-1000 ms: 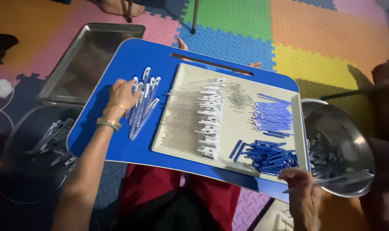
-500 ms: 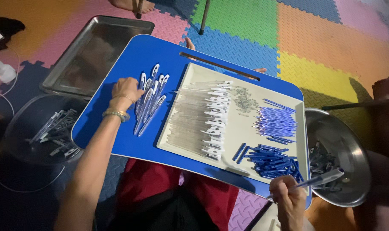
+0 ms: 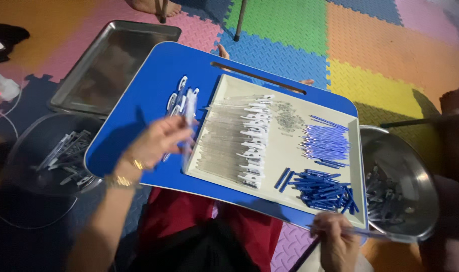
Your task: The person assembles ballpoint pens by inserting blue ink cartridges into clear plastic pen bodies. They pick up a pen body and a cartridge, insert the cartridge, and place the assembled pen on a tray. The process is repeated continuously.
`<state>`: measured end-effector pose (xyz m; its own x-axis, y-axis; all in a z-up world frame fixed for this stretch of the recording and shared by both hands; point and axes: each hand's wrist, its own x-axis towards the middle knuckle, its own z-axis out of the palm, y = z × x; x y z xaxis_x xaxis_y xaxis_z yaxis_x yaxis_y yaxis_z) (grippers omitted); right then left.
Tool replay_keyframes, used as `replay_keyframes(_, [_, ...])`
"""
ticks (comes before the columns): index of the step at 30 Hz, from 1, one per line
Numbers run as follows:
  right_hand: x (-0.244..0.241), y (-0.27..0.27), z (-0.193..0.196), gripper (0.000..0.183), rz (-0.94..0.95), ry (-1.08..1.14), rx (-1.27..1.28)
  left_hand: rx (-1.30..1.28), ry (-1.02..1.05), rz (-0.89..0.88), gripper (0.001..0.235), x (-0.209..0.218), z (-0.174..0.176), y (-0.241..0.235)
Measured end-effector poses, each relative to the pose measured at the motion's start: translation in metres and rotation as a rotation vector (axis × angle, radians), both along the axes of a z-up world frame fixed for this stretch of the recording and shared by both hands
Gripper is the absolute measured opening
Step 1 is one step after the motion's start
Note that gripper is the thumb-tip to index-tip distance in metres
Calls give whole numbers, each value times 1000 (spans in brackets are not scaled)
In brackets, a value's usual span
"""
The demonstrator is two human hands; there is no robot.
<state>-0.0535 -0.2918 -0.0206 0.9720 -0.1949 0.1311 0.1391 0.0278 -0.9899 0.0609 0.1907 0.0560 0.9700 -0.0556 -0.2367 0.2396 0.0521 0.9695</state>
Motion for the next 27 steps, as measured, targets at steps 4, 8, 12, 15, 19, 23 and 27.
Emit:
replay_keyframes(4, [2, 52, 29, 11, 193, -72, 167, -347, -26, -276, 38, -24, -34, -65])
replay_keyframes(8, [12, 97, 58, 15, 216, -133, 184, -587, -17, -447, 44, -38, -33, -111])
replay_keyframes(12, [21, 126, 70, 13, 68, -152, -36, -646, -9, -529, 51, -39, -37, -131])
replay_keyframes(15, [24, 131, 63, 11, 68, -173, -36, -595, -26, -553, 49, -39, -41, -139])
replay_keyframes(19, [23, 131, 55, 12, 56, -200, 10, -569, -71, -566, 47, -40, -45, -147])
replay_keyframes(23, [23, 130, 56, 14, 75, -216, 10, -534, -156, -587, 38, -40, -41, -151])
replay_keyframes(27, [23, 127, 47, 15, 50, -206, 4, -471, -82, -564, 40, -43, -46, -156])
